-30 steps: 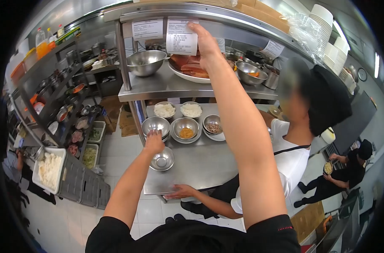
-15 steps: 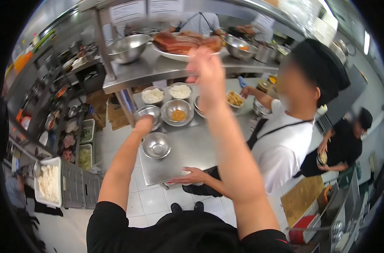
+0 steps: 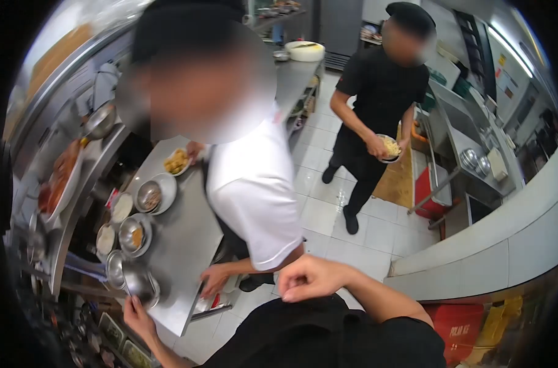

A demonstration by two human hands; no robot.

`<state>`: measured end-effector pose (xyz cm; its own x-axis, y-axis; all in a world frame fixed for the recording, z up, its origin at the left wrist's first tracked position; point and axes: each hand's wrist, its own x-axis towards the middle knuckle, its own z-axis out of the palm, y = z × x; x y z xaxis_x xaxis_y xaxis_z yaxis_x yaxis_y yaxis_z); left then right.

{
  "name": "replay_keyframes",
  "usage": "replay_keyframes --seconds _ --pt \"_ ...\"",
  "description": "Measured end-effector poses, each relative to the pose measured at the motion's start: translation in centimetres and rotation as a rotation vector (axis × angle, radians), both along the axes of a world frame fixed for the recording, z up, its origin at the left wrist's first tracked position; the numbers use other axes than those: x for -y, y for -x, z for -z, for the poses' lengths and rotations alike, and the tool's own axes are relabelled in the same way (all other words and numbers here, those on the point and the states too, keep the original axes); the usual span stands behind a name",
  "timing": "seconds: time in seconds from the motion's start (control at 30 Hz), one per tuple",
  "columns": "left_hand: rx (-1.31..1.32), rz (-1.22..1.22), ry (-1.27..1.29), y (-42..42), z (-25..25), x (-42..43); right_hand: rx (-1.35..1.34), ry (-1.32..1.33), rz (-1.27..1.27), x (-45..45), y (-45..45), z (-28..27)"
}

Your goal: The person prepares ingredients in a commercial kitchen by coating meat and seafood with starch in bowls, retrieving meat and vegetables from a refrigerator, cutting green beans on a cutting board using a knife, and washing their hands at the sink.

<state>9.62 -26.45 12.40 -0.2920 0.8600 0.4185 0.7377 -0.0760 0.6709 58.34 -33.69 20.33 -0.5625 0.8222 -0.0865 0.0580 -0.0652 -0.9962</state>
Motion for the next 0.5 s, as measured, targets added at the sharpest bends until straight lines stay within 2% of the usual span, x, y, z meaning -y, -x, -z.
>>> replay_keyframes --seconds 0.03,0.07,0.13,0.23,0.27,0.33,0.4,0.47,0.5 --pt "-0.074 -0.003 0.010 -2.7 -0.6 1.4 0.029 0.051 0.079 0.9 -3.5 0.7" --pt "-0.188 -0.080 0.184 -3.7 -0.5 2.4 0.060 0.102 0.148 1.3 -6.9 1.8" --pt "-0.300 -0.064 0.228 -7.4 -0.5 4.1 0.274 0.098 0.266 1.4 -12.7 5.0" --pt "-0.555 -0.062 0.775 -11.0 0.4 4.3 0.675 0.051 0.404 0.3 -19.0 10.9" --pt "-0.593 -0.049 0.900 -11.6 2.3 4.2 0.821 0.017 0.445 -1.0 -20.5 13.0" --pt "-0.669 -0.017 1.154 -13.1 8.6 4.2 0.851 0.034 0.453 -4.3 -23.2 17.9" --pt "-0.607 0.059 1.280 -16.4 12.9 6.2 0.900 0.045 0.433 -8.9 -24.7 20.9" --pt "-0.461 0.188 1.612 -20.7 15.7 7.0 0.927 0.038 0.515 -13.6 -25.8 22.6" --pt "-0.420 0.222 1.686 -21.8 19.2 8.3 0.922 0.047 0.550 -16.1 -26.2 23.3"
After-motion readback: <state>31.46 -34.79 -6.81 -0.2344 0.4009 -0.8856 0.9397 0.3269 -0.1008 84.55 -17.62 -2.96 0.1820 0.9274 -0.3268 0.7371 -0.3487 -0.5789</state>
